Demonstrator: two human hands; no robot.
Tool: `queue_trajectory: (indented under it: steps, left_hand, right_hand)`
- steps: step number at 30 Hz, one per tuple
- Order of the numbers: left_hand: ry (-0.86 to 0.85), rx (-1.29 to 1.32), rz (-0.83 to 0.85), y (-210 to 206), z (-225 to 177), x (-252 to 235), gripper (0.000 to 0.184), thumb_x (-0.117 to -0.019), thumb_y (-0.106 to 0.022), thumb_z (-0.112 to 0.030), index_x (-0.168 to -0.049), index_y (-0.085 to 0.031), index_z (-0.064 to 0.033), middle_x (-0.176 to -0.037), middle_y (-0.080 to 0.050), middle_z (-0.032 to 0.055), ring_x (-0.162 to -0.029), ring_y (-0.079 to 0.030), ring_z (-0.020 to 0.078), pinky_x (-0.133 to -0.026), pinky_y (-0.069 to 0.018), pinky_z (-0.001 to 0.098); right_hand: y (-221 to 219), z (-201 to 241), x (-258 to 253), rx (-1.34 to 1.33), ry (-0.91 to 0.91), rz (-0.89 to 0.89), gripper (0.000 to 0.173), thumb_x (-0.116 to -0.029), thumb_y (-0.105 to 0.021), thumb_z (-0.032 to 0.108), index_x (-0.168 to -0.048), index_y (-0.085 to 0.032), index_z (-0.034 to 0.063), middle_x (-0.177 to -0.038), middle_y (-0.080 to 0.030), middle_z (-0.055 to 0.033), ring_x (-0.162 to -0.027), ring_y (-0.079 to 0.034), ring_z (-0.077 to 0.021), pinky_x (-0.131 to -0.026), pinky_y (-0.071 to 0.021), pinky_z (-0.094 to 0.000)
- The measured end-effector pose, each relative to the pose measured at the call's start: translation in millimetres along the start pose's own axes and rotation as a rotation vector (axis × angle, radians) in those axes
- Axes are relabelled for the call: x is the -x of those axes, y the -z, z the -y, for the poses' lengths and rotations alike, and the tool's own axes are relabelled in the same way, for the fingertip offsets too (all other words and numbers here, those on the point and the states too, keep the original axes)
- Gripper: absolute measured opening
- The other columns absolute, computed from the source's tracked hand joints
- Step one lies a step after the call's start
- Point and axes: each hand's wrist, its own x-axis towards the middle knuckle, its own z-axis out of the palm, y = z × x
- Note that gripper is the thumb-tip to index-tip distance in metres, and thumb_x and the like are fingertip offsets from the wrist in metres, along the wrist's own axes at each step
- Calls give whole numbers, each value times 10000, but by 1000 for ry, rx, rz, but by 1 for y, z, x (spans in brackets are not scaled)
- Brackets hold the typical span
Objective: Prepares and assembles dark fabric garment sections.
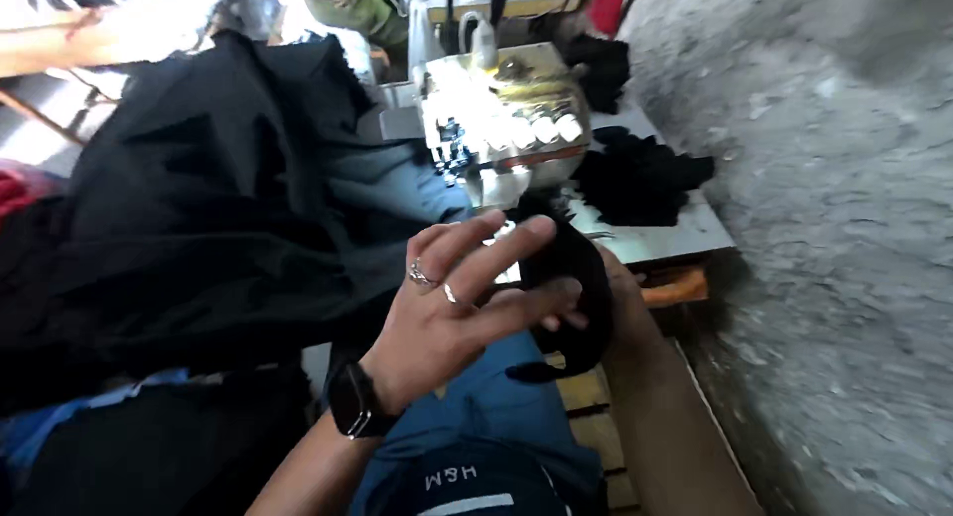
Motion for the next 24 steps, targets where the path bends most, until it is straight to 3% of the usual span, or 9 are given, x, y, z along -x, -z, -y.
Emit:
queue_trajectory:
  steps: [2,4,6,9,11,14,17,20,24]
  left_hand:
    - [-30,14,50,20,-3,9,118,-993,-690,-198,-1073,-768,-237,-1423,-617,-53,-1427,-438,176,-1185,-277,461]
    - [-5,78,194,46,-7,11,120,-1007,-668,-227,-975,-778,-192,-1140,-746,-60,-1252,-585,137,-1118,-335,447]
    - [36,150,387,63,-6,13,221,-1030,-622,-317,-944,-765,-173,-887,-721,-60,-1010,-639,102,-1018,-387,410]
    - [105,241,445,71,8,19,294,-1058,-572,-314,-964,-751,-102,-800,-694,-12,-790,-630,100,-775,-469,303]
    - [189,242,372,71,12,23,251,-1064,-561,-236,-1015,-757,-87,-881,-736,6,-823,-678,86,-764,-541,286]
    - [300,206,239,78,22,23,168,-1028,-587,-107,-1041,-751,-74,-926,-726,-8,-854,-674,61,-779,-574,267]
    - [399,93,101,97,41,30,137,-1011,-618,-99,-1024,-740,-39,-957,-710,5,-852,-656,43,-778,-570,224]
    - [521,-96,0,128,65,42,149,-1031,-590,-113,-1065,-707,-27,-986,-731,12,-844,-668,16,-781,-568,203]
    - [586,-257,-79,148,146,36,264,-1083,-489,-156,-1092,-673,33,-989,-720,96,-879,-666,69,-824,-547,265]
  right_hand:
    - [-25,-16,0,-119,-234,16,279,-1075,-428,206,-925,-663,193,-605,-620,66,-465,-570,2,-453,-487,-154]
    - [-27,-35,-6,80,-431,193,233,-1062,-423,171,-959,-631,192,-663,-624,89,-499,-559,18,-463,-474,-143]
    - [-15,-53,-10,491,-425,313,179,-1054,-500,158,-1142,-643,96,-899,-693,80,-760,-643,30,-709,-555,-171]
    - [-4,-57,-25,563,-118,373,557,-1086,-395,509,-1333,-664,88,-1277,-703,-9,-1201,-634,-93,-1065,-509,-326]
    - [-28,-53,-29,519,-25,437,620,-999,-486,639,-1331,-657,144,-1219,-708,61,-1143,-635,-31,-999,-530,-273]
    - [-57,-70,-32,694,19,398,317,-900,-808,256,-1124,-704,57,-1027,-753,37,-982,-703,-5,-898,-610,-244]
    - [-40,-85,-36,889,-97,335,141,-926,-767,234,-983,-763,104,-896,-761,58,-856,-701,21,-801,-600,-237]
    - [-27,-87,-41,751,-111,286,113,-944,-749,185,-965,-773,77,-869,-766,42,-808,-709,3,-763,-612,-227]
    - [-59,-87,-75,624,-109,-17,103,-956,-732,152,-958,-771,56,-819,-768,-16,-713,-742,-99,-663,-654,-282]
